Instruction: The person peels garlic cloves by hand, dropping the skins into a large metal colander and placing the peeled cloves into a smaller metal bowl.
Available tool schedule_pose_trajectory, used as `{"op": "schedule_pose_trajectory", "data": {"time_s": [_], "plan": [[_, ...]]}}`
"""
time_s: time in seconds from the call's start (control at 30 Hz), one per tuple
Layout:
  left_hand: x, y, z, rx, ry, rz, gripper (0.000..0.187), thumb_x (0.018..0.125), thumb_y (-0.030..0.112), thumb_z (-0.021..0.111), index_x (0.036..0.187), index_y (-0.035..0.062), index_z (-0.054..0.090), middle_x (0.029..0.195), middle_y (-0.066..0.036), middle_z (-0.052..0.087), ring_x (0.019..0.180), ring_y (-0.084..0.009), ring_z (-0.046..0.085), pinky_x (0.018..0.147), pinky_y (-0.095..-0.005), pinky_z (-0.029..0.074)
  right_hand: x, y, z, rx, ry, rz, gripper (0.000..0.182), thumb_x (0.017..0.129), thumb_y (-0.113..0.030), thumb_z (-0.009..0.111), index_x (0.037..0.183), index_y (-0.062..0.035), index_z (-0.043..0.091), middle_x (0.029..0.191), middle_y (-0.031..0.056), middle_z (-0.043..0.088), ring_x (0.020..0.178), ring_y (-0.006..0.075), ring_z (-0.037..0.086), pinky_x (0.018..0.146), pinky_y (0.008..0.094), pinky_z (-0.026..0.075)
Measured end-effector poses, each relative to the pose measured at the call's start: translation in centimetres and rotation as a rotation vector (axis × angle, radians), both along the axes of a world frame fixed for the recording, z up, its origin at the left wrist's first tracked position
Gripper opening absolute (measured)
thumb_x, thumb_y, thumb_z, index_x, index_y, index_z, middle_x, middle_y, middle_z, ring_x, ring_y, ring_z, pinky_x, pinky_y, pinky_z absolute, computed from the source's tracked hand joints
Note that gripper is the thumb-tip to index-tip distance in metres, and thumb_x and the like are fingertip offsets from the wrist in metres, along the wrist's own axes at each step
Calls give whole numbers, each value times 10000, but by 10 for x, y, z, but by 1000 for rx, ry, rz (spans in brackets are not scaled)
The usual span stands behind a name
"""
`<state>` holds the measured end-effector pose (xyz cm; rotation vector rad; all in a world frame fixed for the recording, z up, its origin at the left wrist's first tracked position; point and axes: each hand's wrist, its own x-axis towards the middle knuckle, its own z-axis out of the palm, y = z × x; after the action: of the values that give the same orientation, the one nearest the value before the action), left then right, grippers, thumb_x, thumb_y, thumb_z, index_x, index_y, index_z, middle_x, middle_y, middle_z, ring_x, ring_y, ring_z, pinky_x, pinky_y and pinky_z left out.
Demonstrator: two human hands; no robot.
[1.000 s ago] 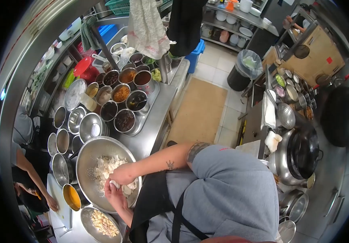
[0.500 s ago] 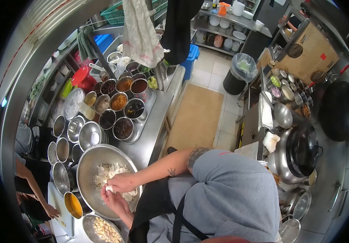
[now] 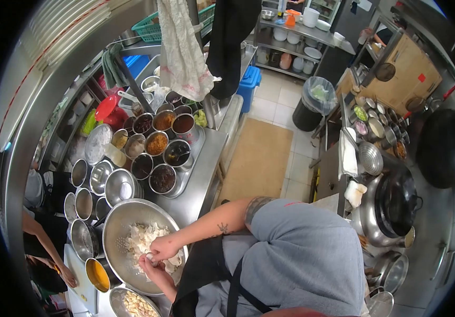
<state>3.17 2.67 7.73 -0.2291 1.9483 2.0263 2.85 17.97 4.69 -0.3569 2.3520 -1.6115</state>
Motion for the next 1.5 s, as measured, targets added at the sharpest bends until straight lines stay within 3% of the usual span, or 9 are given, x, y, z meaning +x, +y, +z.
{"op": "schedule_pose_trajectory", "data": {"time_s": [0.17,0.4,0.6,0.73,0.83,1.03,1.23,1.33,1.5], "plan": [[4,10,4,-168,134,14,252,1036,328,448,1102,93,508,1013,-41,518,871,-117,498,725,-252,415,-10,-9,-24,-20,-51,73,387,927,-260,468,780,24,686,736,173,699,669,254,678,658,397,542],[6,14,-9,-57,261,11,318,1053,341,416,1092,41,514,1055,-86,505,953,-182,516,832,-320,453,2,-14,-7,-55,-6,69,345,889,-181,471,804,112,631,800,279,663,788,387,671,726,469,507],[21,34,-5,-70,368,196,301,1048,309,406,1114,39,520,1046,-87,521,935,-185,511,844,-340,453,6,-39,-8,-164,-225,-276,318,873,-195,487,828,82,638,795,258,669,755,391,672,701,469,507],[14,23,6,60,168,96,313,1033,321,429,1112,33,522,984,-76,553,920,-200,529,820,-350,459,22,-8,39,159,100,-108,285,889,-226,505,877,23,642,792,224,685,755,391,677,691,478,520],[-10,-8,-4,-222,22,-142,314,1019,307,453,1018,4,536,854,-95,560,824,-212,531,744,-369,450,24,3,58,448,229,22,241,890,-225,524,913,-6,620,804,201,694,768,368,689,686,473,538],[-8,-10,6,-531,583,-220,337,1024,240,422,844,-37,493,733,-160,491,678,-238,455,660,-394,400,23,-10,47,482,277,107,272,891,-212,514,941,40,605,859,216,691,799,380,687,712,471,538],[-8,-24,-15,-420,684,-207,275,1056,243,386,978,16,521,851,-57,534,739,-143,471,671,-292,415,14,-18,28,28,230,2,274,901,-187,487,912,56,612,788,262,655,796,431,661,701,491,508],[-4,-17,-28,-255,688,-34,237,1057,254,400,1040,46,513,883,-39,539,743,-134,487,660,-279,417,8,-18,33,72,171,-4,295,911,-194,469,860,53,622,758,281,639,786,444,651,699,502,494],[8,3,5,11,163,155,291,1051,320,435,1130,55,522,920,-22,536,781,-110,487,602,-271,412,10,-9,46,179,183,60,315,921,-231,469,904,36,635,788,253,678,766,418,669,713,487,515]]}}
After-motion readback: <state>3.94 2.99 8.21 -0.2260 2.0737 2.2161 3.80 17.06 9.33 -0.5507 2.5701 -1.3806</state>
